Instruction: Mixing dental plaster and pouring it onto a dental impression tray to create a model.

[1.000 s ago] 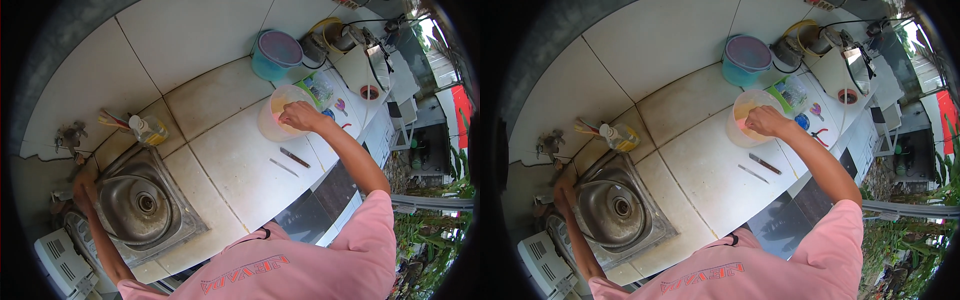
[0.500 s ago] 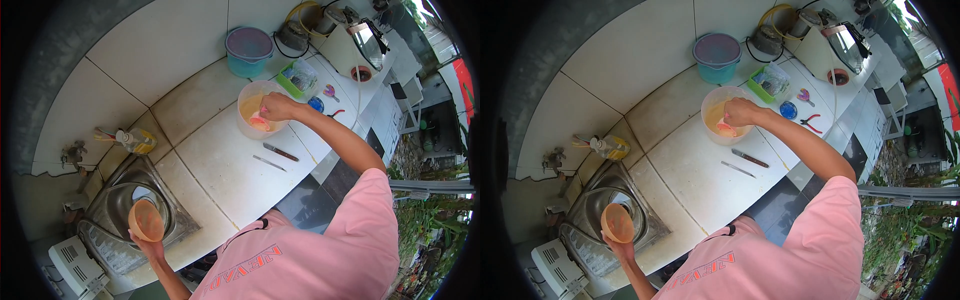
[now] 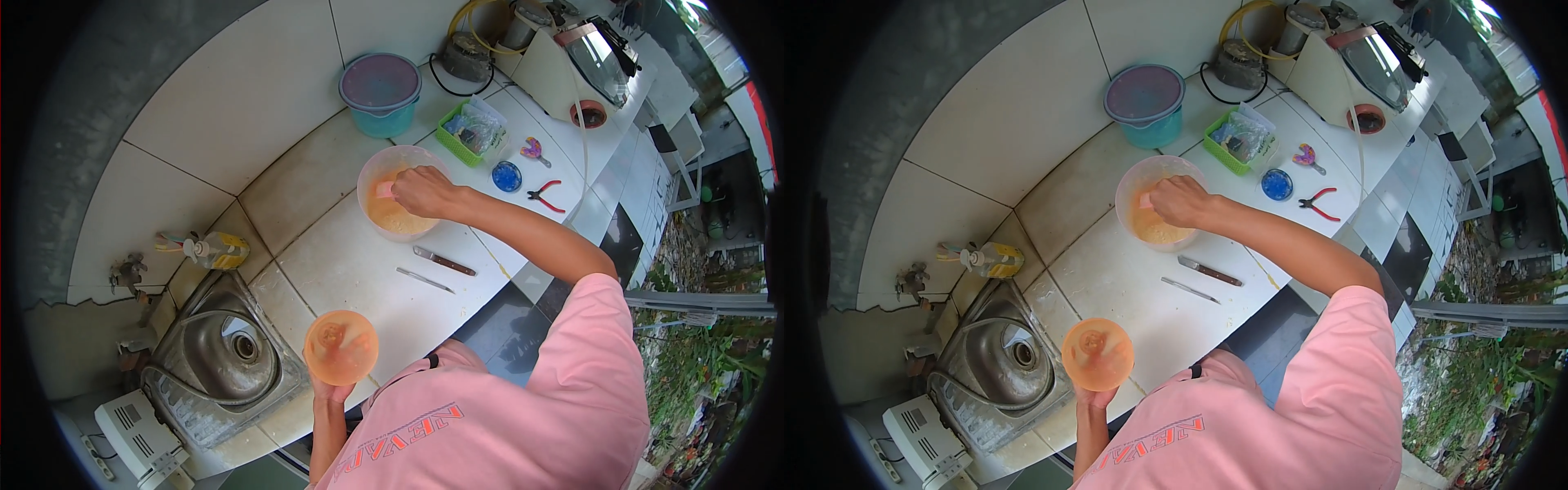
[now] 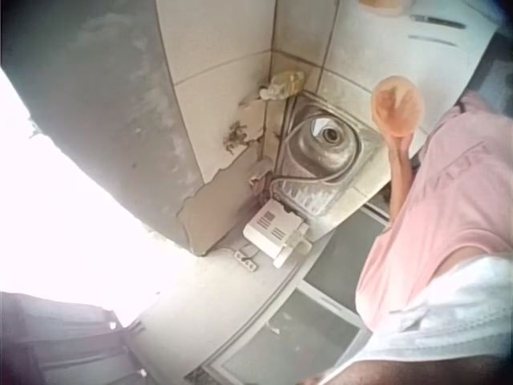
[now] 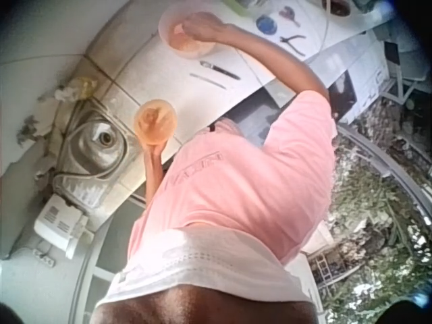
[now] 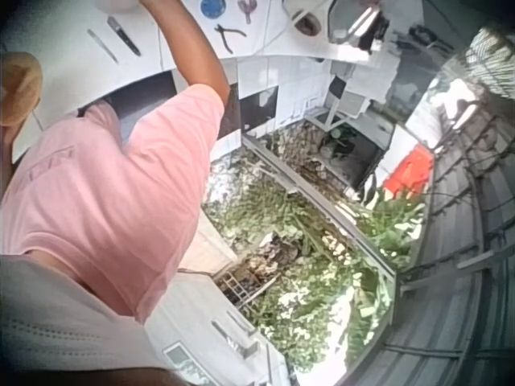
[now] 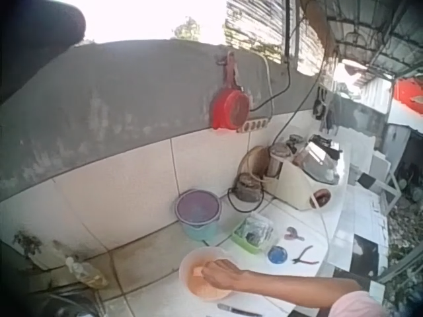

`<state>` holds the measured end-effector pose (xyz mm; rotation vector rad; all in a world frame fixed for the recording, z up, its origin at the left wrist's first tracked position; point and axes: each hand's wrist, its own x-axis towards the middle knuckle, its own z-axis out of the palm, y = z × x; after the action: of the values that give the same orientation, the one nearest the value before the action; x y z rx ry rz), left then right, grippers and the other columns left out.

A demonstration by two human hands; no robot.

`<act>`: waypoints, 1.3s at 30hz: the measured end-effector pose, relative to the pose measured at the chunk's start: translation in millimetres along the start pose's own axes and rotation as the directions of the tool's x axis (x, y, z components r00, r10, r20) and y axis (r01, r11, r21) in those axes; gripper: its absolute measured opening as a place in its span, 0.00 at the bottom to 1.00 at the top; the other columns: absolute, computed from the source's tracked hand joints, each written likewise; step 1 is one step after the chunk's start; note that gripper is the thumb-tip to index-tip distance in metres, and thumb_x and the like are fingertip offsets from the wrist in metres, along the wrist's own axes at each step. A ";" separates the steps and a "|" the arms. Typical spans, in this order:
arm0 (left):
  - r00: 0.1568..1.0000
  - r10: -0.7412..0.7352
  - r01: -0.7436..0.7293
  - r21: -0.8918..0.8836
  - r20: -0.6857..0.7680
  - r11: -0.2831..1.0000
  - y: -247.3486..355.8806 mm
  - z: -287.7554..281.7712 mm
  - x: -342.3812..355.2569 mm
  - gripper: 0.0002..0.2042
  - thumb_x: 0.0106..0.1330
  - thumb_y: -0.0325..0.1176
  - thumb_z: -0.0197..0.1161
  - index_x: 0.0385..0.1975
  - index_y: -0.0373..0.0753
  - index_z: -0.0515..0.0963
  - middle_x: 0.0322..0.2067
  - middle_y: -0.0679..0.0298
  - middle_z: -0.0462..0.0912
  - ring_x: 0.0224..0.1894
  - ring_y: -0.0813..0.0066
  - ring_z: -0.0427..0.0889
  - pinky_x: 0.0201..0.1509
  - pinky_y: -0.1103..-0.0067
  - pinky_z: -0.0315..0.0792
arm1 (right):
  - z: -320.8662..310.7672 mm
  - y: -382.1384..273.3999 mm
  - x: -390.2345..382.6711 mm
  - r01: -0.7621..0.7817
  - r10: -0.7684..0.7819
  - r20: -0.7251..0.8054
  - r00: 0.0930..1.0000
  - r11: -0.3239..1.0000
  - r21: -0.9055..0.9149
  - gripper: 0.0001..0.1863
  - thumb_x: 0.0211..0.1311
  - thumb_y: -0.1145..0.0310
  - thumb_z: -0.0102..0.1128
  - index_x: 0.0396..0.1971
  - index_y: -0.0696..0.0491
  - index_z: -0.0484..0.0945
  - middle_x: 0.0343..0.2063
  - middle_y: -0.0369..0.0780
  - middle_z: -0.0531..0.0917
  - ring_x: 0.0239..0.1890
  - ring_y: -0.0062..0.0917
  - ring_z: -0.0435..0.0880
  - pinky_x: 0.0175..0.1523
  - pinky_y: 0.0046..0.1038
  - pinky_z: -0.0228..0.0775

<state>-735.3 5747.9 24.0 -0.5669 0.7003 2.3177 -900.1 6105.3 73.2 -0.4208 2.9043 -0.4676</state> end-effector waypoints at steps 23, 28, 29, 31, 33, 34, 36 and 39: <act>0.993 -0.085 0.095 -0.122 0.081 0.988 -14.8 91.1 69.6 0.29 0.64 0.56 0.55 0.60 0.44 0.66 0.58 0.61 0.70 0.58 0.59 0.72 0.56 0.63 0.71 | -21.4 6.3 -13.8 -0.281 0.099 0.288 0.952 0.650 0.706 0.14 0.56 0.61 0.59 0.22 0.58 0.80 0.16 0.33 0.73 0.21 0.19 0.69 0.29 0.25 0.62; 0.984 -0.095 0.122 -0.179 0.153 0.976 -13.0 82.9 62.3 0.26 0.68 0.50 0.47 0.62 0.42 0.65 0.62 0.59 0.66 0.66 0.56 0.64 0.68 0.56 0.61 | -43.1 -2.2 -38.5 -0.381 0.167 0.344 0.924 0.478 0.791 0.11 0.60 0.64 0.58 0.22 0.54 0.79 0.15 0.28 0.67 0.19 0.12 0.63 0.25 0.19 0.55; 0.989 -0.087 0.107 -0.178 0.119 0.978 -13.1 81.2 62.0 0.26 0.68 0.50 0.48 0.62 0.42 0.64 0.62 0.59 0.66 0.66 0.56 0.63 0.68 0.55 0.60 | -45.8 -5.0 -43.4 -0.371 0.190 0.319 0.929 0.444 0.815 0.11 0.61 0.65 0.58 0.22 0.54 0.79 0.15 0.27 0.66 0.19 0.12 0.62 0.24 0.18 0.54; 0.985 -0.135 0.162 -0.291 0.109 0.943 -14.1 79.3 63.8 0.27 0.69 0.54 0.48 0.62 0.44 0.64 0.63 0.59 0.65 0.66 0.56 0.63 0.68 0.56 0.61 | -48.8 -13.1 -53.6 -0.373 0.206 0.315 0.927 0.404 0.835 0.11 0.62 0.65 0.58 0.23 0.54 0.79 0.15 0.27 0.65 0.19 0.11 0.61 0.24 0.18 0.53; 0.984 -0.136 0.163 -0.260 0.118 0.952 -14.9 79.0 66.0 0.28 0.69 0.56 0.48 0.62 0.44 0.64 0.63 0.58 0.65 0.65 0.56 0.64 0.67 0.56 0.63 | -49.6 -25.7 -67.0 -0.333 0.298 0.230 0.926 0.364 0.870 0.12 0.64 0.64 0.58 0.28 0.56 0.83 0.15 0.28 0.66 0.19 0.11 0.62 0.24 0.16 0.52; 0.981 -0.168 0.188 -0.254 0.097 0.949 -15.1 79.5 66.6 0.29 0.69 0.57 0.48 0.63 0.45 0.63 0.63 0.58 0.64 0.65 0.57 0.64 0.66 0.57 0.64 | -48.5 -34.3 -74.6 -0.324 0.270 0.235 0.934 0.358 0.876 0.12 0.64 0.64 0.58 0.28 0.56 0.83 0.15 0.28 0.66 0.19 0.11 0.62 0.24 0.16 0.52; 0.984 -0.151 0.172 -0.269 0.098 0.948 -15.0 81.8 67.3 0.28 0.69 0.54 0.49 0.62 0.44 0.63 0.62 0.57 0.65 0.64 0.57 0.66 0.65 0.59 0.66 | -42.6 -55.7 -90.9 -0.101 0.249 -0.037 0.968 0.519 0.849 0.13 0.64 0.65 0.57 0.35 0.61 0.83 0.16 0.31 0.74 0.20 0.15 0.67 0.27 0.25 0.63; 0.985 -0.141 0.163 -0.276 0.097 0.947 -13.3 85.5 67.3 0.26 0.70 0.51 0.50 0.62 0.42 0.64 0.62 0.56 0.65 0.62 0.57 0.67 0.63 0.60 0.68 | -20.5 -95.2 -110.7 0.118 0.100 -0.307 0.947 0.776 0.619 0.12 0.61 0.70 0.60 0.42 0.58 0.82 0.20 0.36 0.75 0.22 0.23 0.74 0.29 0.25 0.69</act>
<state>-791.2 5839.1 47.9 -0.6324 0.2777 2.2934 -776.1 6057.8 137.2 -0.2621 2.7762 -1.5890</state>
